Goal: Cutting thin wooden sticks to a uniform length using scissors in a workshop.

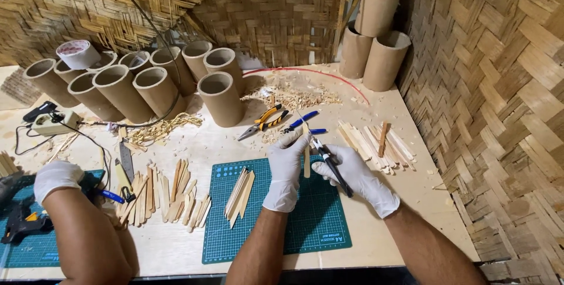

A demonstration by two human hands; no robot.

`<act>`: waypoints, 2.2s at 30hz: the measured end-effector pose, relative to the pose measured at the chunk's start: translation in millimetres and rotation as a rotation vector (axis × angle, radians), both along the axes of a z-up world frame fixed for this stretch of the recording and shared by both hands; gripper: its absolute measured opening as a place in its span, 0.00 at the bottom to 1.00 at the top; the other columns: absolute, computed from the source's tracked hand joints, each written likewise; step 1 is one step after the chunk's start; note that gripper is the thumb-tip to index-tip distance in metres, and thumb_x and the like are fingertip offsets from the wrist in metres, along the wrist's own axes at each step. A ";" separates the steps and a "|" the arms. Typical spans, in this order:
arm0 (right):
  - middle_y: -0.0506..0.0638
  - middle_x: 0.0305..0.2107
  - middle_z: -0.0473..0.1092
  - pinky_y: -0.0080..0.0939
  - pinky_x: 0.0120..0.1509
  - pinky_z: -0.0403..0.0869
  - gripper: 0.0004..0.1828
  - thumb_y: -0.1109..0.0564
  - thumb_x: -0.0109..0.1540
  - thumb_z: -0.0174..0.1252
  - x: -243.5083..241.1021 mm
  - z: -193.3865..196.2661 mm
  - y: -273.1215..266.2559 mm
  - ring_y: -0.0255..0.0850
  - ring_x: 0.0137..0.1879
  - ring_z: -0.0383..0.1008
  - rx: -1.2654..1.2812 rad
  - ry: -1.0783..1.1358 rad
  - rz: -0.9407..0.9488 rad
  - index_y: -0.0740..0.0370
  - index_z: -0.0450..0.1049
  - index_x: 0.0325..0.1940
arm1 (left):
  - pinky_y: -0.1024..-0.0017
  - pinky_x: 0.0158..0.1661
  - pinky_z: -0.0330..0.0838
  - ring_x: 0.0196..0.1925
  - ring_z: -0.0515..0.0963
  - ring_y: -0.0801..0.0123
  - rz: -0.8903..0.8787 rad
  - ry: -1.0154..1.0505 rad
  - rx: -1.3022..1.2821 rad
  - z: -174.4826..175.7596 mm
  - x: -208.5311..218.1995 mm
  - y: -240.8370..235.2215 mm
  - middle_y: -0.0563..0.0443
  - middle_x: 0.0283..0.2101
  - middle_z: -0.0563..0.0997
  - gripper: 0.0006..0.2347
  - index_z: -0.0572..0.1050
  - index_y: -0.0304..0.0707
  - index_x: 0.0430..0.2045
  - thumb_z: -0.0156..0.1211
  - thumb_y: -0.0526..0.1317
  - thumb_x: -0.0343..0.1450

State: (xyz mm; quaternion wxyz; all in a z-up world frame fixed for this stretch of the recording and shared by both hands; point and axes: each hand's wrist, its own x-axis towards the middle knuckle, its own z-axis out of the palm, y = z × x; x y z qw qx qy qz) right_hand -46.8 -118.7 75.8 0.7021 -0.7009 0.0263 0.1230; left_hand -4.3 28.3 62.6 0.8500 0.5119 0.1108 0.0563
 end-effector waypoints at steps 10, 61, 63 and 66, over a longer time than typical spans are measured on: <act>0.51 0.19 0.68 0.27 0.19 0.71 0.24 0.59 0.55 0.73 -0.5 -0.3 -3.2 0.37 0.23 0.75 -0.026 0.008 0.004 0.66 0.77 0.55 | 0.71 0.27 0.80 0.29 0.80 0.65 -0.014 0.008 0.016 1.1 -2.9 -1.5 0.38 0.32 0.84 0.15 0.84 0.31 0.40 0.77 0.32 0.60; 0.51 0.30 0.73 0.33 0.34 0.80 0.40 0.58 0.57 0.71 2.9 -14.8 -13.8 0.37 0.34 0.75 -0.025 -0.106 0.172 0.60 0.65 0.73 | 0.78 0.31 0.75 0.28 0.78 0.71 -0.005 -0.027 0.120 13.5 -5.9 4.9 0.44 0.27 0.82 0.11 0.85 0.29 0.37 0.74 0.35 0.64; 0.52 0.27 0.73 0.33 0.30 0.80 0.39 0.57 0.57 0.72 8.4 -27.6 -15.4 0.37 0.31 0.76 -0.007 -0.128 0.144 0.59 0.67 0.71 | 0.79 0.30 0.74 0.27 0.76 0.74 -0.001 -0.036 0.146 -1.2 0.1 3.2 0.46 0.27 0.83 0.10 0.85 0.32 0.37 0.74 0.35 0.64; 0.54 0.25 0.72 0.31 0.25 0.77 0.37 0.60 0.58 0.71 13.2 -41.9 -13.5 0.38 0.29 0.76 0.059 -0.115 0.092 0.60 0.68 0.70 | 0.75 0.29 0.77 0.26 0.80 0.69 -0.019 -0.051 0.095 0.8 -3.9 2.1 0.41 0.26 0.83 0.10 0.85 0.29 0.36 0.73 0.32 0.64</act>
